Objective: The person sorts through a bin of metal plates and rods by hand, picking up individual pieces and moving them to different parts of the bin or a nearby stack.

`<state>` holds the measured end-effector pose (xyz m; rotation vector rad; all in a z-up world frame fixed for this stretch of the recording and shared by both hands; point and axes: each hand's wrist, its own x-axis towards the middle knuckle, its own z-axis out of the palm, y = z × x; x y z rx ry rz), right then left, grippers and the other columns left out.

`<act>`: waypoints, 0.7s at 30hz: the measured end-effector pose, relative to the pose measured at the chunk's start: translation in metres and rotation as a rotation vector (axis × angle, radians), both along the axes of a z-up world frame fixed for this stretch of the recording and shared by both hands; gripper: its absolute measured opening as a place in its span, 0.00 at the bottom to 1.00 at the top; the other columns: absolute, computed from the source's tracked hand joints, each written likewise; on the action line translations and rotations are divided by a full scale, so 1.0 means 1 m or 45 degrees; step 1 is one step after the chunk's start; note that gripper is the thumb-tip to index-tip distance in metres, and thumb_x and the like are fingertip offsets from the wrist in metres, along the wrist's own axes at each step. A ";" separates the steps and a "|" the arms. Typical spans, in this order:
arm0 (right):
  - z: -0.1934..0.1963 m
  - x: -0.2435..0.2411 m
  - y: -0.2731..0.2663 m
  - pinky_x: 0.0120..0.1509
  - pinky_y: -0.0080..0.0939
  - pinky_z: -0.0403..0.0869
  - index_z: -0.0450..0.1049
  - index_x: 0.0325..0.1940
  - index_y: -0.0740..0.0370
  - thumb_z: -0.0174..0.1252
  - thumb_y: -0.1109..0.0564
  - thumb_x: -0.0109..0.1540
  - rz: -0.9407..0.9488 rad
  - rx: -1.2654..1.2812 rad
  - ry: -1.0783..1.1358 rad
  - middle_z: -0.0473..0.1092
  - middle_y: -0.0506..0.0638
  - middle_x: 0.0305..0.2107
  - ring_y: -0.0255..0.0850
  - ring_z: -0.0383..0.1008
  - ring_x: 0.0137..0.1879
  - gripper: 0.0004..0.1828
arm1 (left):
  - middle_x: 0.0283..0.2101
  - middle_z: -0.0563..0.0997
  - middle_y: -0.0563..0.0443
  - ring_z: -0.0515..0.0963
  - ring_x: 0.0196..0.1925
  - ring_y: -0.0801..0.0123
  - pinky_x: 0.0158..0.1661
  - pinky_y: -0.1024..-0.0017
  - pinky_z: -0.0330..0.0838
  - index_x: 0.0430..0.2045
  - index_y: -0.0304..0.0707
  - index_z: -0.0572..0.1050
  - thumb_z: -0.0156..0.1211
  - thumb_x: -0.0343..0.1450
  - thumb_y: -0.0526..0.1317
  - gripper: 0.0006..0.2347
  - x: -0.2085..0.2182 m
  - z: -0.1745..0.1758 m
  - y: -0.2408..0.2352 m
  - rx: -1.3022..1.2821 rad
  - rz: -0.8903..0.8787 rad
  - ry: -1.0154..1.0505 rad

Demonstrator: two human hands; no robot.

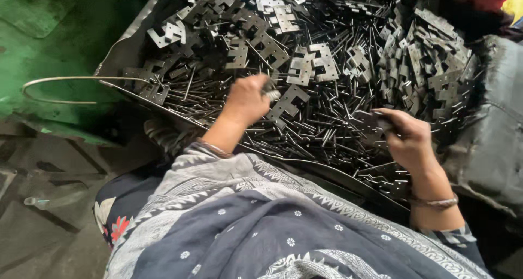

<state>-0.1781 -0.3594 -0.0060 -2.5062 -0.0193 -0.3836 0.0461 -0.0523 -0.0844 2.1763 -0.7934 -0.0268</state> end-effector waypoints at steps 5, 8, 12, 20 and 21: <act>-0.002 -0.013 -0.010 0.55 0.29 0.76 0.76 0.56 0.72 0.55 0.72 0.67 -0.230 0.763 -0.110 0.78 0.49 0.45 0.32 0.77 0.48 0.13 | 0.42 0.81 0.45 0.79 0.45 0.55 0.49 0.62 0.73 0.35 0.38 0.80 0.58 0.64 0.27 0.09 0.012 -0.042 -0.005 0.102 -0.071 -0.518; -0.009 -0.016 -0.015 0.54 0.31 0.77 0.77 0.55 0.73 0.58 0.73 0.64 -0.235 1.050 -0.144 0.77 0.51 0.44 0.34 0.78 0.46 0.15 | 0.40 0.80 0.50 0.78 0.45 0.57 0.47 0.63 0.71 0.27 0.43 0.79 0.60 0.63 0.29 0.07 0.021 -0.050 -0.001 0.160 -0.210 -0.684; -0.036 -0.019 -0.032 0.40 0.34 0.81 0.75 0.51 0.72 0.54 0.70 0.63 -0.509 1.381 -0.036 0.77 0.51 0.35 0.38 0.79 0.36 0.12 | 0.36 0.80 0.53 0.79 0.44 0.59 0.47 0.63 0.71 0.25 0.44 0.76 0.60 0.61 0.29 0.06 0.027 -0.038 0.001 0.204 -0.315 -0.714; -0.115 0.016 -0.068 0.38 0.37 0.76 0.66 0.63 0.76 0.50 0.64 0.71 -0.160 2.318 0.201 0.75 0.57 0.38 0.42 0.77 0.37 0.17 | 0.34 0.79 0.51 0.78 0.35 0.66 0.36 0.68 0.74 0.39 0.39 0.74 0.65 0.74 0.37 0.05 -0.008 -0.032 -0.034 -1.124 0.070 0.349; -0.108 0.027 -0.051 0.42 0.38 0.78 0.64 0.64 0.76 0.50 0.65 0.68 -0.293 2.143 0.262 0.75 0.57 0.40 0.42 0.78 0.40 0.20 | 0.33 0.79 0.53 0.78 0.33 0.69 0.33 0.69 0.74 0.38 0.37 0.76 0.62 0.75 0.38 0.04 -0.007 -0.033 -0.031 -1.442 0.276 0.855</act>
